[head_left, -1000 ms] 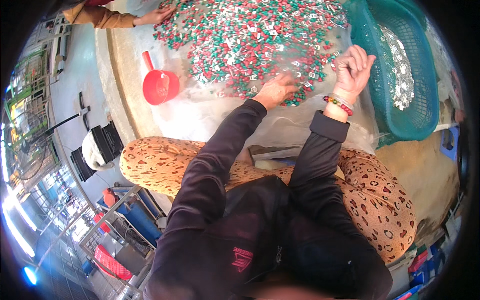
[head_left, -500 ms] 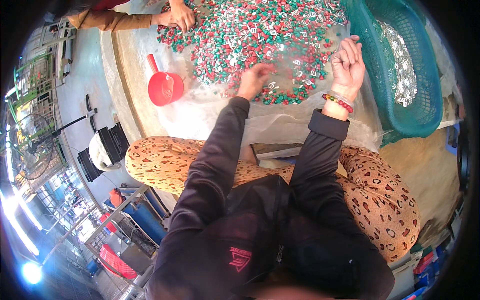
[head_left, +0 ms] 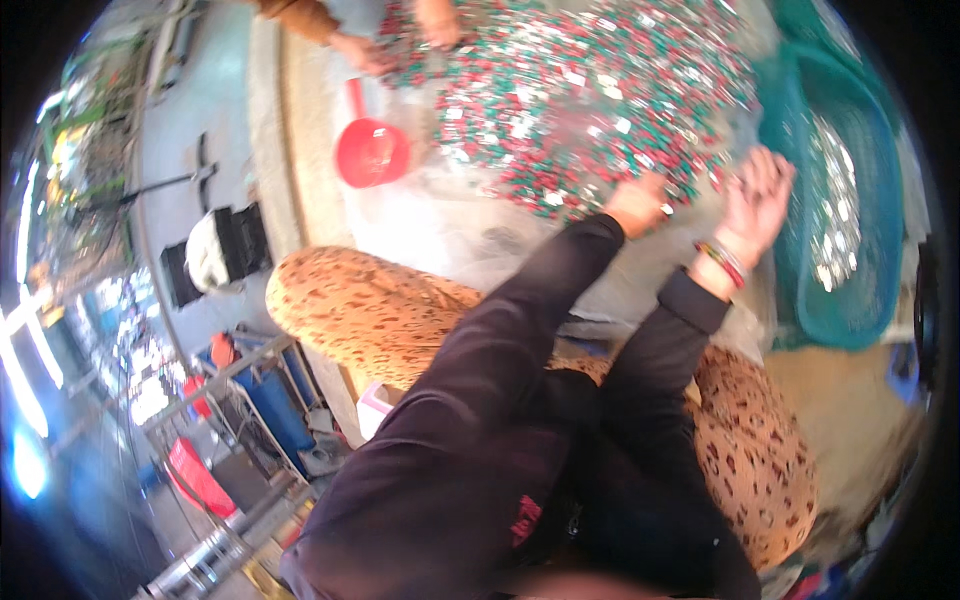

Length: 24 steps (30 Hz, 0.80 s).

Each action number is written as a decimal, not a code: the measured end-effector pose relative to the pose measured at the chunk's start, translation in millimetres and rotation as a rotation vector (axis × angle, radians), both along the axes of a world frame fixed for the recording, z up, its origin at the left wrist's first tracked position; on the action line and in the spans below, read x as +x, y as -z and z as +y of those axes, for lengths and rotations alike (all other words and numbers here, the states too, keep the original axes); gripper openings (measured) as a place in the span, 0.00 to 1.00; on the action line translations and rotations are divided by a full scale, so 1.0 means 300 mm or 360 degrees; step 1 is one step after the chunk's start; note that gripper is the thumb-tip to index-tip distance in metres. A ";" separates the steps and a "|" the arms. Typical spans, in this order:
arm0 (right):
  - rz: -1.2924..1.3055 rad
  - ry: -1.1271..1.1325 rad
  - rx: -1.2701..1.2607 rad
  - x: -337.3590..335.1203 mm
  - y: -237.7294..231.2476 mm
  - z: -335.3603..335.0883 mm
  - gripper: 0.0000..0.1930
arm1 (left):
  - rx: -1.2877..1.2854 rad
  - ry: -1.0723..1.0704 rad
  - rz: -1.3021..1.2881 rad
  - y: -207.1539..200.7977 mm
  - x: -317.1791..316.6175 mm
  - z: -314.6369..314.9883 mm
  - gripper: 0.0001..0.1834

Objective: The person sits on the floor and sorts small red and green capsule-like objects by hand, picking them from a large pile on a table and placing them into a green basket. Another person works alongside at the same table.

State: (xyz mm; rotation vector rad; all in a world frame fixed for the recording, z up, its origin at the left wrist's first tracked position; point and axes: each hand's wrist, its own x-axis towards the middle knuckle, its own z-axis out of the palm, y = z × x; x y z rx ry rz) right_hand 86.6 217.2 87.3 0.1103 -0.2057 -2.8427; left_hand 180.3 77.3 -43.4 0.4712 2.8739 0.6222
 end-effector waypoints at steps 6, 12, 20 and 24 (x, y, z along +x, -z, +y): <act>-0.0039 -0.0043 -0.0235 -0.007 0.027 0.007 0.13 | -0.0171 -0.0163 0.0223 -0.017 0.016 0.005 0.11; -0.0322 -0.0006 0.0579 0.003 0.035 -0.094 0.07 | 0.0582 -0.1379 0.0197 -0.016 0.093 -0.243 0.08; 0.0082 -0.0566 0.0850 0.120 -0.033 -0.430 0.12 | 0.0182 -0.2527 0.0197 0.193 0.349 -0.893 0.03; -0.0268 -0.0575 0.1388 0.141 -0.073 -0.493 0.18 | -0.0921 -0.2200 -0.0069 0.290 0.304 -0.857 0.06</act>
